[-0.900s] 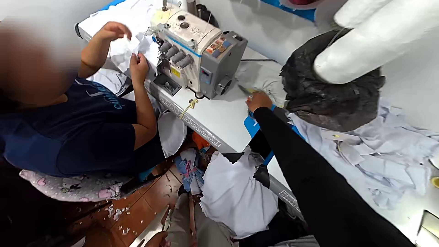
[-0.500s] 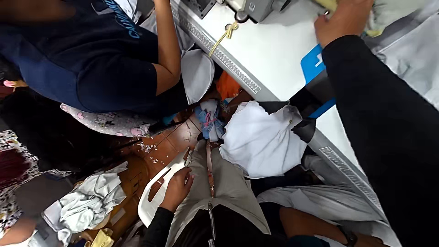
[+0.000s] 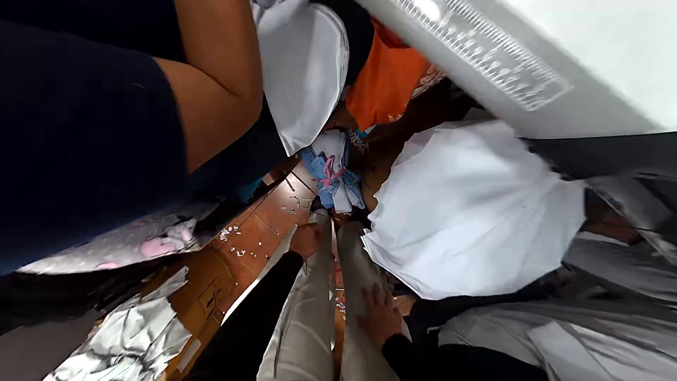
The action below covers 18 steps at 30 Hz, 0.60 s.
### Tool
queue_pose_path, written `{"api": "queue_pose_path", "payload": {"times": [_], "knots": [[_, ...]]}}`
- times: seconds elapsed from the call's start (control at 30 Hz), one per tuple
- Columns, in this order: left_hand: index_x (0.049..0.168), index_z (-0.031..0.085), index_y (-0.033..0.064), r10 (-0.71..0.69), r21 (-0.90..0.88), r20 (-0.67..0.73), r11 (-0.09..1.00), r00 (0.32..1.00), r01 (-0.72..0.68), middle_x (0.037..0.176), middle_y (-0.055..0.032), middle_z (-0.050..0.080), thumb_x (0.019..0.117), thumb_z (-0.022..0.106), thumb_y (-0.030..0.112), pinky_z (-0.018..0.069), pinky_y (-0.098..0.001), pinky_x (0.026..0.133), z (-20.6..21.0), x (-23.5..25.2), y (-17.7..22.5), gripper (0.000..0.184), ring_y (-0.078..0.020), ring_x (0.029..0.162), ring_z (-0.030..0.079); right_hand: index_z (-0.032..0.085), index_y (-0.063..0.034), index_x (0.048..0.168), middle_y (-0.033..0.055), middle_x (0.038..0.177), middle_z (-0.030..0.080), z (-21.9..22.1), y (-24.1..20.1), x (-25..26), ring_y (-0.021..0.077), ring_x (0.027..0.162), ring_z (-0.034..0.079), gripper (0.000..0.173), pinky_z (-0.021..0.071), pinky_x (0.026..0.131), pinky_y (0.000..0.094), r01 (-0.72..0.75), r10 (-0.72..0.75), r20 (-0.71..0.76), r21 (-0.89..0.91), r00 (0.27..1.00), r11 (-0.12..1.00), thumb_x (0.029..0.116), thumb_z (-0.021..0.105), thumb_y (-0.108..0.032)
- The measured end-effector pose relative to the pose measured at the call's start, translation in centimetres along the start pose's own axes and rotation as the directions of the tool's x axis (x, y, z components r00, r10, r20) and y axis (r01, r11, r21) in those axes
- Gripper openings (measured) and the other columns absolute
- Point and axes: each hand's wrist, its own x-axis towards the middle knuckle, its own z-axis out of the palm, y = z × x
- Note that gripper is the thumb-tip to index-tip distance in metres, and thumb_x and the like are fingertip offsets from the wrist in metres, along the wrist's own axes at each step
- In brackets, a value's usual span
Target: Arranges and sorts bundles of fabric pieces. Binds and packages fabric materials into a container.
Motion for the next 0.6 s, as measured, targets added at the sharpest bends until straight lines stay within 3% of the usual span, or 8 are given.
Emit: {"api": "queue_pose_path", "payload": {"times": [0.07, 0.13, 0.17, 0.23, 0.33, 0.47, 0.6], "knots": [[0.132, 0.066, 0.0024, -0.012, 0.080, 0.018, 0.997, 1.000, 0.010, 0.133, -0.0218, 0.066, 0.1077, 0.048, 0.022, 0.0446, -0.0590, 0.110, 0.2, 7.2, -0.5, 0.036, -0.0376, 0.129, 0.060, 0.035, -0.0311, 0.161, 0.0183, 0.172, 0.005, 2.6, 0.7, 3.0, 0.0589, 0.151, 0.011, 0.095, 0.0261, 0.110, 0.0787, -0.062, 0.062, 0.008, -0.016, 0.998, 0.998, 0.0807, 0.076, -0.059], [0.132, 0.066, 0.0019, -0.012, 0.147, -0.006, 0.989, 1.000, 0.013, 0.136, -0.0227, 0.063, 0.1085, 0.046, 0.022, 0.0446, -0.0603, 0.110, 0.0, 13.6, -0.3, 0.037, -0.0390, 0.131, 0.058, 0.040, -0.0288, 0.159, 0.0210, 0.171, 0.007, 3.6, 0.2, 6.0, 0.0600, 0.150, 0.011, 0.092, 0.0245, 0.111, 0.0773, -0.086, 0.085, -0.038, -0.021, 0.996, 0.996, 0.0794, 0.075, -0.059], [0.130, 0.066, 0.0016, -0.011, 0.167, -0.024, 0.986, 1.000, 0.015, 0.136, -0.0235, 0.063, 0.1081, 0.046, 0.022, 0.0453, -0.0616, 0.108, 0.0, 16.5, -0.1, 0.036, -0.0402, 0.130, 0.058, 0.043, -0.0261, 0.158, 0.0204, 0.171, 0.011, 3.7, 0.0, 7.0, 0.0575, 0.151, 0.012, 0.087, 0.0246, 0.112, 0.0759, -0.105, 0.104, -0.048, -0.019, 0.993, 0.994, 0.0824, 0.073, -0.057], [0.130, 0.067, 0.0022, 0.004, 0.172, -0.073, 0.985, 0.997, 0.008, 0.136, -0.0238, 0.062, 0.1080, 0.046, 0.021, 0.0464, -0.0626, 0.106, 0.2, 22.0, 0.1, 0.036, -0.0413, 0.130, 0.058, 0.054, -0.0195, 0.151, 0.0188, 0.167, 0.027, 4.4, 0.4, 8.1, 0.0519, 0.150, 0.024, 0.073, 0.0333, 0.111, 0.0706, -0.096, 0.095, -0.128, 0.002, 0.987, 0.995, 0.0878, 0.068, -0.054], [0.136, 0.064, 0.0037, 0.001, 0.100, -0.153, 0.995, 0.988, 0.015, 0.143, -0.0219, 0.058, 0.1057, 0.047, 0.017, 0.0476, -0.0621, 0.105, 1.3, 29.1, 0.5, 0.037, -0.0408, 0.132, 0.057, 0.067, -0.0129, 0.138, 0.0208, 0.156, 0.046, 5.4, 1.5, 8.1, 0.0505, 0.144, 0.039, 0.060, 0.0415, 0.106, 0.0682, -0.025, 0.040, -0.277, 0.056, 0.960, 0.998, 0.0883, 0.070, -0.047], [0.144, 0.059, 0.0100, -0.059, 0.034, -0.238, 0.997, 0.970, 0.069, 0.160, -0.0208, 0.038, 0.0984, 0.062, 0.018, 0.0505, -0.0634, 0.101, 4.5, 33.8, 0.3, 0.047, -0.0447, 0.140, 0.046, 0.070, -0.0130, 0.133, 0.0222, 0.152, 0.051, 6.6, 2.1, 7.7, 0.0506, 0.140, 0.043, 0.055, 0.0443, 0.103, 0.0671, -0.010, 0.027, -0.318, 0.054, 0.948, 0.998, 0.0877, 0.069, -0.044], [0.138, 0.064, 0.0064, -0.054, 0.079, -0.293, 0.994, 0.955, 0.080, 0.161, -0.0204, 0.036, 0.0941, 0.070, 0.023, 0.0468, -0.0659, 0.103, 4.7, 34.8, 0.9, 0.047, -0.0448, 0.145, 0.038, 0.069, -0.0142, 0.134, 0.0218, 0.153, 0.049, 7.5, 2.0, 7.6, 0.0501, 0.142, 0.042, 0.055, 0.0412, 0.106, 0.0667, -0.005, 0.016, -0.307, 0.035, 0.951, 0.999, 0.0894, 0.066, -0.047]]}}
